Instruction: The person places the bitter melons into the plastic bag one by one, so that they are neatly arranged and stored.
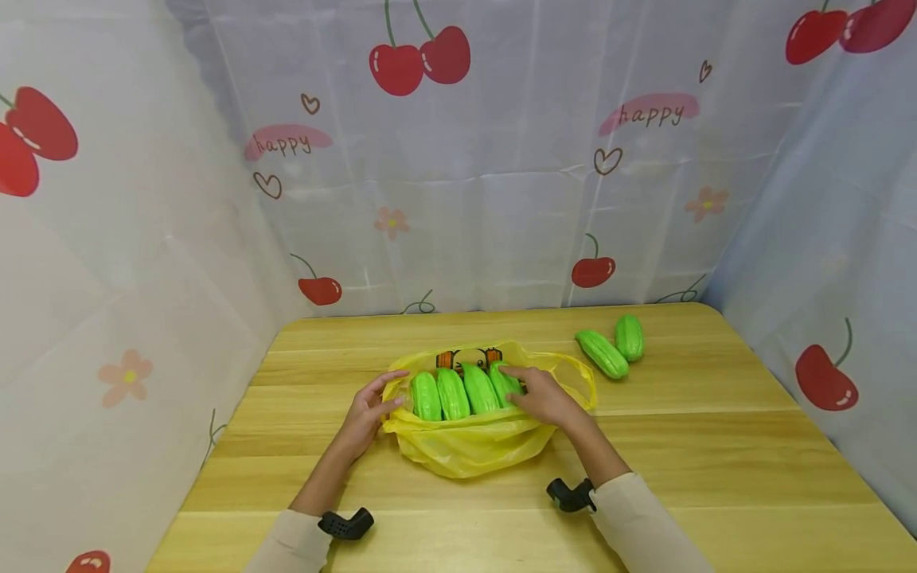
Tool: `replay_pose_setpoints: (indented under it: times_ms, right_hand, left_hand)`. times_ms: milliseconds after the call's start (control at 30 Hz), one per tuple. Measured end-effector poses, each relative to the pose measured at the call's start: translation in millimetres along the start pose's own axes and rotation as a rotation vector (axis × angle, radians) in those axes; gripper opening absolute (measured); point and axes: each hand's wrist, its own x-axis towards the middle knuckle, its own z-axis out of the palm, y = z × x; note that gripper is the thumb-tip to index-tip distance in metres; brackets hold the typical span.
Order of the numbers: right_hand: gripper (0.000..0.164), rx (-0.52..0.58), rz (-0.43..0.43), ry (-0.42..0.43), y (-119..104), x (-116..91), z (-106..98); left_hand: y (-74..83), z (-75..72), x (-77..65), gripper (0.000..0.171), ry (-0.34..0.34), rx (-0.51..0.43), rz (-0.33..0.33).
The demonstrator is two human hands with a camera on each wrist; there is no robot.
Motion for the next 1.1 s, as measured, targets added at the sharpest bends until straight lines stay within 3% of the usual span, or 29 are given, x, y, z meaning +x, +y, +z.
replay_pose_setpoints:
  times_ms: [467, 1100]
  right_hand:
    - [0.056, 0.000, 0.028, 0.043, 0, 0, 5]
    - [0.049, -0.069, 0.003, 0.075, -18, -8, -10]
  left_hand:
    - [-2.2, 0.2, -0.3, 0.049, 0.003, -0.004, 0.003]
    - [-3.3, -1.5, 0.2, 0.049, 0.002, 0.011, -0.015]
